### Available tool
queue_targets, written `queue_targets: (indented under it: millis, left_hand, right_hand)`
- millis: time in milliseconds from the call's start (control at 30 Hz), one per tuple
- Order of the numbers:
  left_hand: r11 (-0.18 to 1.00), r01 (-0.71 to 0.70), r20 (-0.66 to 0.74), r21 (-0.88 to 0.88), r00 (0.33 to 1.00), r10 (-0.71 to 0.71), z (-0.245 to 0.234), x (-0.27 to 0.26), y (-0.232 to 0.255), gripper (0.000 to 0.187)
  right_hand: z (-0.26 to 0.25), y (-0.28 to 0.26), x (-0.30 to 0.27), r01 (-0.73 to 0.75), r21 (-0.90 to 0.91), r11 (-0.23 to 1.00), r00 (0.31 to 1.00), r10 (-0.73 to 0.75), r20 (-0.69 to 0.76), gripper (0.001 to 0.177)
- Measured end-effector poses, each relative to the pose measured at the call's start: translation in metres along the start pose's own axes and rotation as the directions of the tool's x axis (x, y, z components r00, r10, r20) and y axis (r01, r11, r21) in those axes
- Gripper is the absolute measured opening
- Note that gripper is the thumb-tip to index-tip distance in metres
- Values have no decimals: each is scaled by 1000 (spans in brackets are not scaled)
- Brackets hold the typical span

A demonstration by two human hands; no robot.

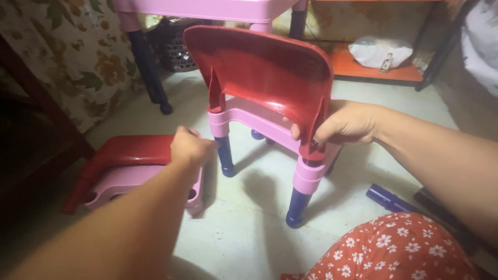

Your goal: The person disassembles a small plastic chair by removing its legs and backrest, then reassembles it by inserting the legs and backrest back into place.

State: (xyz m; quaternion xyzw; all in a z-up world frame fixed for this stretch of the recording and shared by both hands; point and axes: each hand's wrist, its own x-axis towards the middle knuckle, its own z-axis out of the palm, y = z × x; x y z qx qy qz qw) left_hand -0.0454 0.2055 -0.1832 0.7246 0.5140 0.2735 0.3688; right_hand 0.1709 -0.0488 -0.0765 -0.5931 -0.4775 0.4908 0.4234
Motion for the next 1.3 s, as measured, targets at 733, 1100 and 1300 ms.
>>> queue_targets:
  millis: [733,1100,1300]
  left_hand:
    - [982,-72,223,-175,968,111,28,74,46,81]
    - [962,-268,2,-58,963,269,30,71,20,69]
    - [967,-242,-84,-75,968,235,-18,28,6,65]
  right_hand:
    - [-50,-60,-11,37,-30,999,956,-27,292,84]
    - [1,-85,29,-151,295,943,958,66,280,71]
    - [17,-91,38,-68,259,964,986,26,162,66]
